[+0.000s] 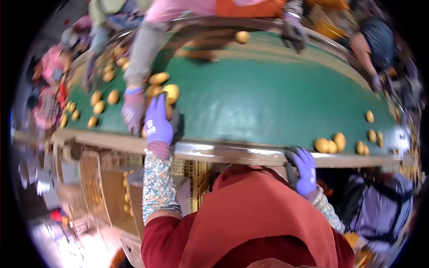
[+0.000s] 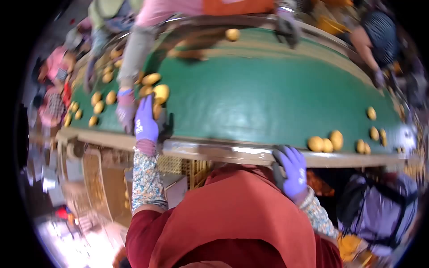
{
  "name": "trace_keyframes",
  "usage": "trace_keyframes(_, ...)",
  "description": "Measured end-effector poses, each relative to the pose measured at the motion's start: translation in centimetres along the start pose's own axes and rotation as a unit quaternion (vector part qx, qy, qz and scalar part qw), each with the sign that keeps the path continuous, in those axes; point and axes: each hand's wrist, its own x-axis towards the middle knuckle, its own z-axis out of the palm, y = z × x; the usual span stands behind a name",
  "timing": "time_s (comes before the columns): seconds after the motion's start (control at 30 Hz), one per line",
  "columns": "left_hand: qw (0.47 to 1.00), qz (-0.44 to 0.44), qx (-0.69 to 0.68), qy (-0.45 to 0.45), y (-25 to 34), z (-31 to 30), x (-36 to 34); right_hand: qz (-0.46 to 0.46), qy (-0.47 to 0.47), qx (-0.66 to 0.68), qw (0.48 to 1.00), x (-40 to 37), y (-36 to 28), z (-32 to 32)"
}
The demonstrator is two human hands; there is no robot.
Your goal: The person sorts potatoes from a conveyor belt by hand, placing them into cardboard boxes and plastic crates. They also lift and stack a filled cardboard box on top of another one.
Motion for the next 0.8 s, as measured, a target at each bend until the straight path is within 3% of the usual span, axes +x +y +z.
trace_keyframes(0.03, 0.995, 0.053, 0.084, 0.024, -1.2, 2.7, 1.4, -0.004, -0.014, 0.016, 1.000, 0.9, -0.2, -0.2)
trace_keyframes(0.1, 0.996, -0.013, 0.079, -0.043, -0.4, 3.9, 3.9, -0.040, 0.007, 0.012, 0.999, 0.8, 0.2, 1.1)
trace_keyframes(0.17, 0.968, -0.005, 0.239, -0.072, -1.1, 4.5, 5.5, -0.034, -0.004, 0.040, 0.999, 0.9, -0.5, 1.4)
trace_keyframes(0.23, 0.958, -0.085, 0.240, -0.134, -2.8, 4.9, 7.6, -0.032, -0.016, 0.064, 0.997, 0.8, -0.6, 1.7)
trace_keyframes(0.3, 0.940, -0.111, 0.263, -0.190, -5.5, 5.7, 9.8, -0.020, -0.023, 0.108, 0.994, 0.6, -0.5, 0.2)
trace_keyframes(0.4, 0.942, -0.080, 0.251, -0.210, -9.8, 8.0, 10.5, -0.018, -0.042, 0.094, 0.995, -0.4, 1.2, -2.2)
trace_keyframes(0.43, 0.943, -0.068, 0.245, -0.216, -10.4, 8.1, 11.2, -0.020, -0.004, 0.068, 0.997, -1.0, 2.6, -2.7)
trace_keyframes(0.47, 0.946, -0.083, 0.227, -0.216, -7.2, 6.5, 11.0, -0.022, 0.086, 0.032, 0.996, -1.2, 3.4, -3.3)
trace_keyframes(0.5, 0.954, -0.055, 0.223, -0.191, -7.0, 7.1, 10.4, 0.002, 0.129, 0.026, 0.991, -1.8, 5.3, -4.0)
trace_keyframes(0.57, 0.960, -0.049, 0.197, -0.194, -0.9, 5.0, 9.3, 0.097, 0.191, 0.013, 0.977, -2.0, 8.3, -5.4)
trace_keyframes(0.63, 0.976, 0.000, 0.052, -0.209, 1.5, 5.1, 8.7, 0.193, 0.142, 0.020, 0.971, -1.7, 10.5, -5.5)
trace_keyframes(0.67, 0.958, -0.005, -0.178, -0.223, 1.8, 8.0, 8.2, 0.172, 0.055, 0.019, 0.983, -1.5, 11.9, -4.7)
trace_keyframes(0.7, 0.890, -0.012, -0.400, -0.220, 2.1, 10.5, 7.8, 0.144, -0.034, 0.015, 0.989, -1.3, 13.4, -3.3)
trace_keyframes(0.73, 0.804, -0.158, -0.515, -0.252, 10.5, 5.3, 6.8, 0.115, -0.034, 0.055, 0.991, -0.6, 14.1, -2.1)
trace_keyframes(0.77, 0.669, -0.207, -0.667, -0.255, 15.9, 2.4, 5.2, 0.117, -0.056, 0.070, 0.989, 0.4, 14.3, -2.1)
trace_keyframes(0.8, 0.514, -0.183, -0.780, -0.304, 18.1, 3.0, 4.2, 0.116, -0.083, 0.086, 0.986, 1.3, 14.5, -2.5)
